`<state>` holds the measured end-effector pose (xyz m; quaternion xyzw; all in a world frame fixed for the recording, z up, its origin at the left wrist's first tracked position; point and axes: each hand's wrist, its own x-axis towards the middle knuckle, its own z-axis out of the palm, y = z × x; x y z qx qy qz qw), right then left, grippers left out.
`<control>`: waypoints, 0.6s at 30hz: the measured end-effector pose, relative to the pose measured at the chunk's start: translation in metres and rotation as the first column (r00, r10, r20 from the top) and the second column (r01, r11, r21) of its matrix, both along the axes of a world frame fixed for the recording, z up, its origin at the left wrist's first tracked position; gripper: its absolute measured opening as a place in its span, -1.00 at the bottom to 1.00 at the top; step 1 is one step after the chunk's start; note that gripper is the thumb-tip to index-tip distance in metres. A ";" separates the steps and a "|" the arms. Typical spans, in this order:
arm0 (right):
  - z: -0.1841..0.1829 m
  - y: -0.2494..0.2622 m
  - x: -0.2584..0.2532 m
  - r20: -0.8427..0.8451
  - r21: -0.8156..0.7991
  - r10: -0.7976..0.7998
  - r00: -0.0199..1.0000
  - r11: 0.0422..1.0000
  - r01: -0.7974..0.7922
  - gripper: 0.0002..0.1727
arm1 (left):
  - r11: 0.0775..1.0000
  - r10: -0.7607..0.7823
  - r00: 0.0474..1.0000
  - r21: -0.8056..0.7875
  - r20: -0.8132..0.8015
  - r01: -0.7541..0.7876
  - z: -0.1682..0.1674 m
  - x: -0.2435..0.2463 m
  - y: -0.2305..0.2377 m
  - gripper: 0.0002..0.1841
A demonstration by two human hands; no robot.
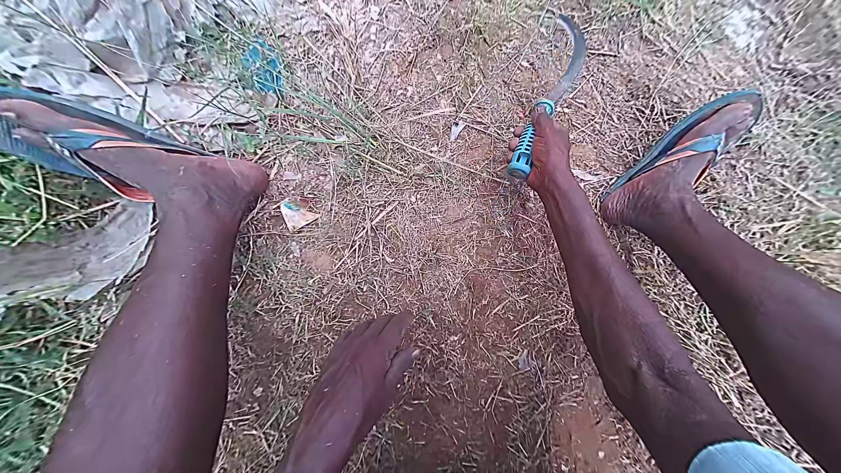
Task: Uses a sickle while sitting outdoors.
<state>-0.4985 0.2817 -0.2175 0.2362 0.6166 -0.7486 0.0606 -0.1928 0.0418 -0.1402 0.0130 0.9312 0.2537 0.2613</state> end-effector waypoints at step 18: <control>-0.011 -0.023 0.012 0.142 -0.039 0.165 0.976 0.986 -0.161 -0.63 | 1.000 0.010 1.000 -0.004 0.027 -0.010 -0.002 0.001 -0.001 -0.50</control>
